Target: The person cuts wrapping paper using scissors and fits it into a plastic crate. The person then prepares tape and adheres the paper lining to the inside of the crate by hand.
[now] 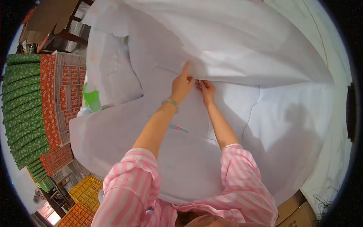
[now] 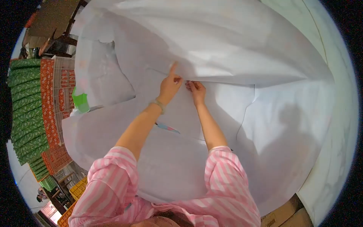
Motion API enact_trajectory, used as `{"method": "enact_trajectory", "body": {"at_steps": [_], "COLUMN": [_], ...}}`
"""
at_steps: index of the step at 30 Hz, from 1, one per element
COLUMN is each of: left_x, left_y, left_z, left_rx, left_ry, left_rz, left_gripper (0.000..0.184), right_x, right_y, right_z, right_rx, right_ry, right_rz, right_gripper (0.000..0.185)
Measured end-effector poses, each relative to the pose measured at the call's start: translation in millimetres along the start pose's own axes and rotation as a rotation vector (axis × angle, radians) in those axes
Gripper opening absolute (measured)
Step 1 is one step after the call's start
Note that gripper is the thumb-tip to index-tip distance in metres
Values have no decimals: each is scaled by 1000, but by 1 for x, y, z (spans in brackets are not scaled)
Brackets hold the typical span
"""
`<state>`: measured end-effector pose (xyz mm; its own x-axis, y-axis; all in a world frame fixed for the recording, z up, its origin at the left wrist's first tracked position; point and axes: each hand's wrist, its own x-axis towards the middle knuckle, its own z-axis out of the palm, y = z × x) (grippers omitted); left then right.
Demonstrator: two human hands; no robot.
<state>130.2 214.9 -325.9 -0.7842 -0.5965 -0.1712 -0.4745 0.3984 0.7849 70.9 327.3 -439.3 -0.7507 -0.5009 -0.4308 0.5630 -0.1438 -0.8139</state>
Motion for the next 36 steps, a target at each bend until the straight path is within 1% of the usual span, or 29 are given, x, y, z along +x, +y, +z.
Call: {"method": "enact_trajectory", "body": {"at_steps": [1, 3, 4, 6, 7, 9, 10, 12, 13, 15, 19, 22, 24, 28, 30, 31, 33, 34, 36], "left_x": [-4, -12, -14, -17, -16, -10, -7, 2, 4, 7, 8, 6, 4, 3, 3, 4, 6, 7, 7], "left_y": [-4, -14, -24, -34, -35, -31, -26, -22, -26, -32, -35, -29, -22, -21, -25, -28, -33, -34, -34], "left_z": [15, 47, 63, 85, 92, 98, 94, 88, 85, 83, 82, 80, 79, 77, 79, 80, 82, 82, 84], "left_rx": [-1, -534, -531, -730, -729, -963, -961, -1158, -1158, -1266, -1280, -1253, -1256, -1247, -1185, -1186, -1143, -1141, -1120], "left_ry": [-5, 429, 425, 646, 644, 722, 721, 681, 682, 580, 564, 613, 649, 629, 609, 609, 642, 643, 653], "left_rz": [-2, -194, -196, -349, -354, -618, -625, -787, -789, -887, -863, -864, -813, -831, -829, -827, -868, -868, -851], "left_gripper": [69, 74, 74, 82, 82, 87, 87, 92, 92, 98, 101, 100, 92, 90, 89, 89, 93, 93, 93], "right_x": [0, 0, 1, 3, 2, 1, 0, 2, 4, 7, 8, 5, 3, 7, 14, 17, 22, 25, 28], "right_y": [1, 6, 9, 11, 11, 11, 11, 10, 12, 15, 18, 18, 15, 22, 26, 25, 23, 22, 18], "right_z": [-3, -7, -8, -9, -9, -8, -9, -10, -9, -11, -12, -8, -7, -9, -19, -22, -27, -29, -31], "right_rx": [0, -8, -5, 45, 44, 60, 60, 12, 11, 10, 11, -43, -73, 15, 334, 333, 604, 606, 619], "right_ry": [4, -27, -22, -40, -37, -29, -25, -17, -16, -37, -45, -13, 40, 51, -57, -58, -132, -132, -224], "right_rz": [3, -23, -21, -27, -23, -25, -20, -6, -3, -27, -40, -54, -76, -40, 318, 316, 527, 528, 583], "right_gripper": [16, 16, 16, 17, 17, 17, 17, 14, 14, 14, 15, 14, 16, 18, 20, 20, 21, 21, 22]}}
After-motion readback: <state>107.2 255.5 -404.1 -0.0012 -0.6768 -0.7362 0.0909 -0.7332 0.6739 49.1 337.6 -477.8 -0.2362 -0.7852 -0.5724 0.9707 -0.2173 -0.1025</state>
